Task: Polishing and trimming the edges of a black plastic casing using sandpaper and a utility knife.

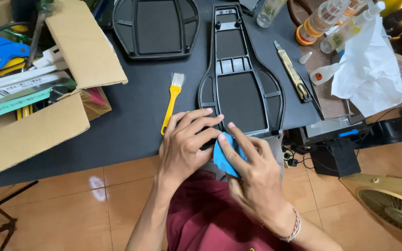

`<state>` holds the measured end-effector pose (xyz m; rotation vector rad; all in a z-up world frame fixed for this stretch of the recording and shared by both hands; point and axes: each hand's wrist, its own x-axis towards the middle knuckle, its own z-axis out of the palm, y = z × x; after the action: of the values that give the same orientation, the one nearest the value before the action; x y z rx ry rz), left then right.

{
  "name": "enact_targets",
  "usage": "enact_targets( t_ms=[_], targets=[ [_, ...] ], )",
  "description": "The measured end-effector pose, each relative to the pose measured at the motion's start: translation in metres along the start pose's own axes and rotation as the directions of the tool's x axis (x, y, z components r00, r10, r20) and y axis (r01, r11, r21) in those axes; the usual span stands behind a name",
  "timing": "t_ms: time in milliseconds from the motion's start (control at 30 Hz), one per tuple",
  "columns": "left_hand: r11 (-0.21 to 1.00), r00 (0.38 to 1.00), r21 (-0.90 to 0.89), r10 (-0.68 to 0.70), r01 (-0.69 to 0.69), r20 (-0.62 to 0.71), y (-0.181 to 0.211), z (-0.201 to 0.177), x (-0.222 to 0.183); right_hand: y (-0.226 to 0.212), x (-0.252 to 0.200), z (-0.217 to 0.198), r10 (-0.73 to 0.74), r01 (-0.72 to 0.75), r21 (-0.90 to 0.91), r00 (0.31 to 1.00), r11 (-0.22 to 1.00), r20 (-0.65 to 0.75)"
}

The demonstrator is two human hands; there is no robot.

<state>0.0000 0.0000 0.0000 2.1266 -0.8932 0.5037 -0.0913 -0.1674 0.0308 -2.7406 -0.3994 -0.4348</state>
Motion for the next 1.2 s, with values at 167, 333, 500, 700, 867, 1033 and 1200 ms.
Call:
enact_targets(
  t_ms=[167, 333, 500, 700, 867, 1033, 1200],
  targets=[
    [1.000, 1.000, 0.005, -0.008, 0.008, 0.000, 0.002, -0.001, 0.002, 0.000, -0.001, 0.006, -0.008, 0.008, 0.036, 1.000, 0.999, 0.007],
    [1.000, 1.000, -0.011, -0.009, 0.009, 0.005, 0.000, 0.000, 0.001, 0.005, 0.000, 0.002, 0.022, 0.002, 0.222, 0.994, 0.975, -0.105],
    [1.000, 1.000, -0.008, 0.013, -0.013, 0.010, 0.000, -0.001, 0.000, 0.007, -0.002, 0.021, 0.038, -0.032, 0.049, 0.991, 0.998, -0.124],
    [1.000, 0.999, 0.006, -0.008, 0.008, 0.043, 0.000, -0.001, -0.001, 0.001, -0.009, 0.013, -0.004, 0.011, 0.059, 0.993, 0.998, -0.115],
    [0.999, 0.999, 0.041, 0.031, -0.033, 0.040, 0.001, -0.001, -0.001, -0.001, -0.004, 0.018, 0.014, -0.016, -0.019, 0.995, 1.000, -0.102],
    [0.999, 0.999, 0.032, 0.023, -0.024, 0.040, 0.000, -0.002, 0.001, 0.000, -0.008, 0.018, 0.023, -0.018, 0.055, 0.996, 0.998, -0.081],
    [0.998, 0.998, 0.048, 0.041, -0.043, 0.047, 0.000, -0.001, -0.001, 0.000, -0.004, 0.020, 0.017, -0.014, 0.035, 0.995, 0.999, -0.093]
  ],
)
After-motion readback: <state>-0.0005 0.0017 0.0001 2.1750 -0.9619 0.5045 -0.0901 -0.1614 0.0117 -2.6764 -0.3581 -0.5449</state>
